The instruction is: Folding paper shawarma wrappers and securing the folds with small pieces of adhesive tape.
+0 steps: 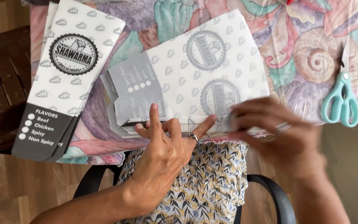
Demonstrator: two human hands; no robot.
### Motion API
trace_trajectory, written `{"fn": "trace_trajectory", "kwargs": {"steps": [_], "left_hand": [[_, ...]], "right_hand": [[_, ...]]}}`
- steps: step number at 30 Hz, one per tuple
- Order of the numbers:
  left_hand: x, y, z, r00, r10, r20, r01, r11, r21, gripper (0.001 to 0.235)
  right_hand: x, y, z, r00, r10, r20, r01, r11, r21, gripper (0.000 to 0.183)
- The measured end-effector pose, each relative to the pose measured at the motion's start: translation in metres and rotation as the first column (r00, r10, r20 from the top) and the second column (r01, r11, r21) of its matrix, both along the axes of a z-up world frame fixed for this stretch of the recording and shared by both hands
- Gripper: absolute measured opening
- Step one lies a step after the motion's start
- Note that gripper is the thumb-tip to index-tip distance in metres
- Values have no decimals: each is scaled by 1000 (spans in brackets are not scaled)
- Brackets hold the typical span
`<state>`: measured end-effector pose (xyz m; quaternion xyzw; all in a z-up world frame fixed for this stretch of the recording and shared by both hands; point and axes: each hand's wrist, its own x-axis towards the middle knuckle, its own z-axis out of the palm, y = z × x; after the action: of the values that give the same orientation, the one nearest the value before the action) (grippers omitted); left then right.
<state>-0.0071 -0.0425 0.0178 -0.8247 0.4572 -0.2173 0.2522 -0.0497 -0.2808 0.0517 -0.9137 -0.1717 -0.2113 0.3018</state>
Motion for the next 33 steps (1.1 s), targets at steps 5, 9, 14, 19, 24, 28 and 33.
{"fn": "trace_trajectory", "kwargs": {"steps": [5, 9, 14, 19, 24, 28, 33], "left_hand": [[-1, 2, 0, 1000, 8, -31, -9, 1000, -24, 79], [1, -1, -4, 1000, 4, 8, -4, 999, -39, 84], [-3, -2, 1, 1000, 4, 6, -4, 1000, 3, 78], [-2, -2, -4, 999, 33, 2, -33, 999, -20, 77], [-2, -5, -4, 999, 40, 9, -40, 999, -21, 76], [-3, -4, -3, 999, 31, 33, -30, 999, -36, 82], [-1, -6, -7, 998, 58, 32, -56, 997, -56, 85]], "right_hand": [[-9, -1, -8, 994, 111, -3, -111, 994, 18, 22], [-30, -38, -13, 997, -63, -33, 64, 998, 19, 21], [-8, 6, -18, 996, 80, -25, -78, 992, 95, 15], [-27, -26, -10, 997, -35, -64, 41, 995, 90, 17], [-13, -1, -17, 1000, -13, 5, 12, 998, 57, 18], [-7, 8, -17, 994, 107, -4, -106, 992, 71, 20], [-34, -22, -14, 986, -155, -67, 161, 983, 90, 23]]}}
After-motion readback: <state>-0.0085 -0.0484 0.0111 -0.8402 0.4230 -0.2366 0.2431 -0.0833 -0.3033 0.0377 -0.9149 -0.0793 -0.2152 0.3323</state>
